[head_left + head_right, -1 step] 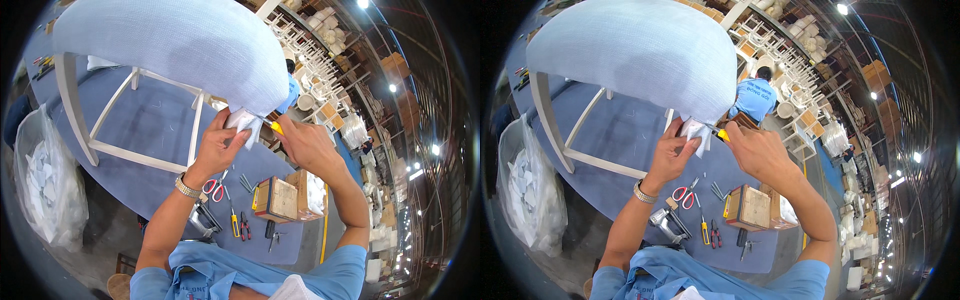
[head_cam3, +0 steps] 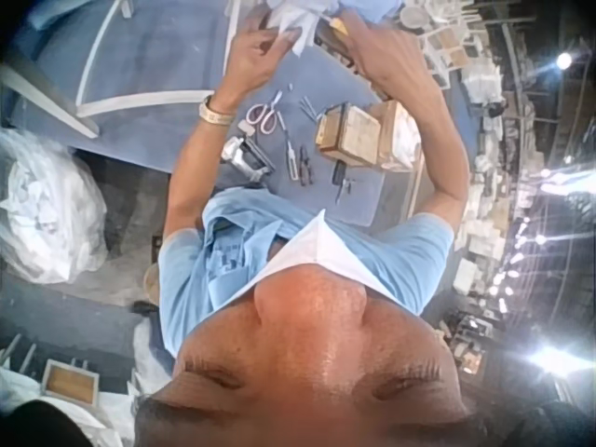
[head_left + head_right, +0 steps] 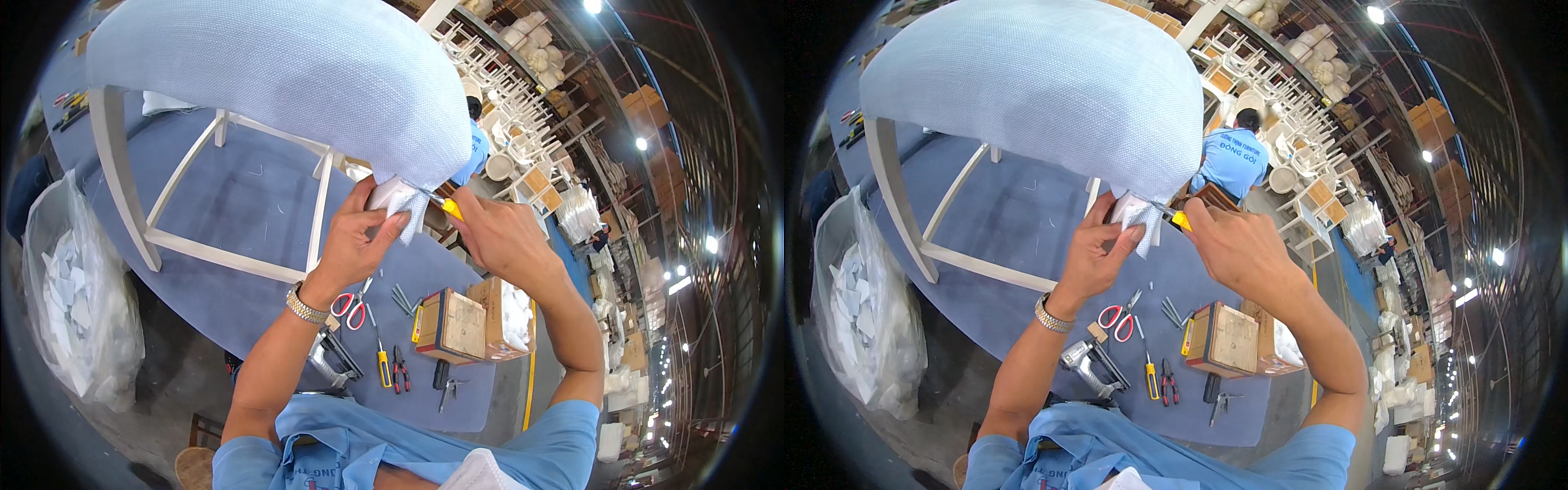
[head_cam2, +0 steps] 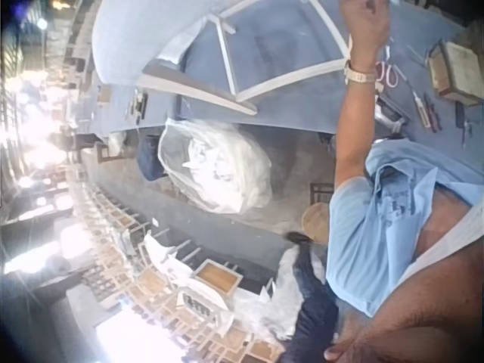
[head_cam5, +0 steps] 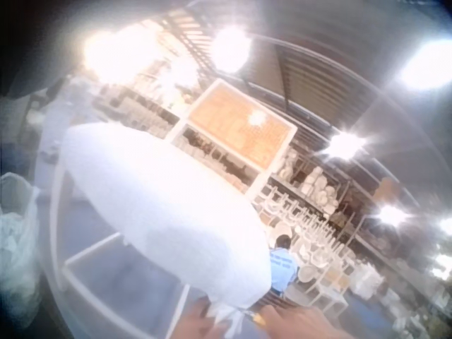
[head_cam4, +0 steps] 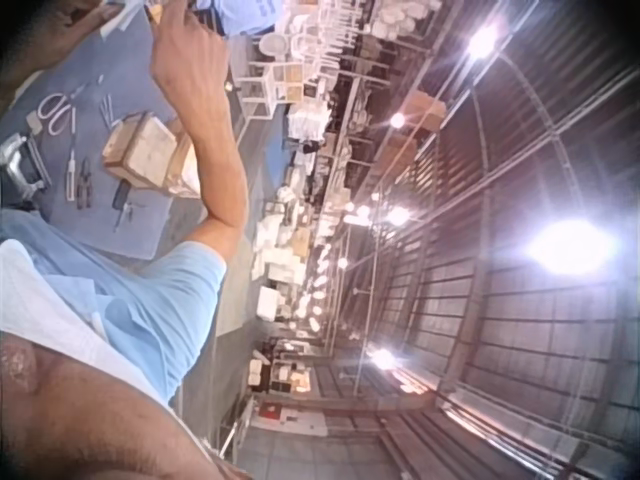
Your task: The person staples light blue fabric to the underside of a white chair frame using a pneumatic staple gun. They repeatedly pull the fabric taut, staple it, trim excess with scissors, and tuck edges with a yellow tool. The chair remains upside down on a blue workbench throughout.
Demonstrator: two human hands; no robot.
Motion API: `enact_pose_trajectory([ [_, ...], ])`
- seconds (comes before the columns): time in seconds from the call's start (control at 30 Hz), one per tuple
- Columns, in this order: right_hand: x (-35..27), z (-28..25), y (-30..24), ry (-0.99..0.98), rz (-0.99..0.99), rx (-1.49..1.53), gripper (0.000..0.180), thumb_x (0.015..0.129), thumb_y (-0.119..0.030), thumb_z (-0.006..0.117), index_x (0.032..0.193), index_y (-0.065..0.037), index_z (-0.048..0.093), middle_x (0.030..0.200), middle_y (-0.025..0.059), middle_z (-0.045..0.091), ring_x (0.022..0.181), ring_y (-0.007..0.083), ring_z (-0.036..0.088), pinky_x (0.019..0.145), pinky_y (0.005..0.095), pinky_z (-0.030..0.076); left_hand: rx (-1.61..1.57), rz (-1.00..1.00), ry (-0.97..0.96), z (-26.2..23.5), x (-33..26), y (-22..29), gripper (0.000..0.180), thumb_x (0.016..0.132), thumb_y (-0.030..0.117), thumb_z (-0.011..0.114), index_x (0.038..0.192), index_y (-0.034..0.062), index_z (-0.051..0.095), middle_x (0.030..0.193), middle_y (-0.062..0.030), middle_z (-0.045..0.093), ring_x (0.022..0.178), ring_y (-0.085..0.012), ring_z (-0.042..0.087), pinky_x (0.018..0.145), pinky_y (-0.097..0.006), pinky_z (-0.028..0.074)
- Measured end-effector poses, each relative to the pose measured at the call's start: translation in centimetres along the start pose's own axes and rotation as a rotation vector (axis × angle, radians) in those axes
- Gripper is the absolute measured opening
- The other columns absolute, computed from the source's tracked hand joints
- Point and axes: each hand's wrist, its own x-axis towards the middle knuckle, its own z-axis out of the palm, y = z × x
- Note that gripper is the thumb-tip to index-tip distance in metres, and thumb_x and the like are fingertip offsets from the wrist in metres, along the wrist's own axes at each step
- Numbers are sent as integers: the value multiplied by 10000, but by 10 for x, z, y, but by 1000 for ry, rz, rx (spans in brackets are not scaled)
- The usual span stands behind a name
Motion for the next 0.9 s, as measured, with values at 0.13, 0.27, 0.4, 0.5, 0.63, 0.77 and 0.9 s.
enact_pose_trajectory([
  [0.13,5,-12,0,-116,21,-3,238,995,-267,567,1021,-54,466,656,148,610,591,381,617,507,465,454,39,16,-5,-2,1,1,198,932,142,694,947,-49,744,1322,-248,553,1199,-321,556,1016,-392,422],
  [0.27,10,-19,4,-151,24,5,222,997,-253,541,999,-46,462,683,151,657,631,378,659,501,483,468,57,27,-11,-3,7,2,199,935,141,690,952,-50,744,1327,-247,550,1197,-318,554,1020,-387,417],
  [0.4,7,-14,3,-89,0,36,210,999,-239,536,1020,-40,475,680,148,655,631,378,660,502,473,470,35,31,-5,-3,8,-1,198,936,134,687,963,-56,740,1305,-239,559,1191,-315,554,1022,-383,412],
  [0.5,7,-14,1,-69,9,48,204,992,-229,550,1021,-43,472,670,143,639,616,380,642,501,470,459,21,3,-4,-2,8,2,208,923,138,702,951,-64,741,1300,-251,551,1190,-340,563,1009,-388,429],
  [0.63,6,-9,0,-56,28,30,230,989,-252,580,995,-60,452,655,138,612,582,381,612,497,474,442,47,0,4,0,8,3,213,916,140,709,937,-70,739,1309,-261,548,1184,-349,574,1004,-387,439],
  [0.77,8,-13,3,-108,5,-52,204,962,-204,589,979,-61,444,660,131,624,587,368,632,510,469,473,45,7,-30,-6,9,1,201,917,133,707,929,-66,740,1319,-268,550,1184,-343,576,1001,-385,443],
  [0.9,5,-12,4,-56,1,-81,178,895,-125,599,963,-60,448,660,129,619,614,361,647,540,458,501,42,-7,-68,-11,11,0,200,920,134,706,919,-63,740,1324,-270,551,1186,-341,576,1000,-390,443],
])
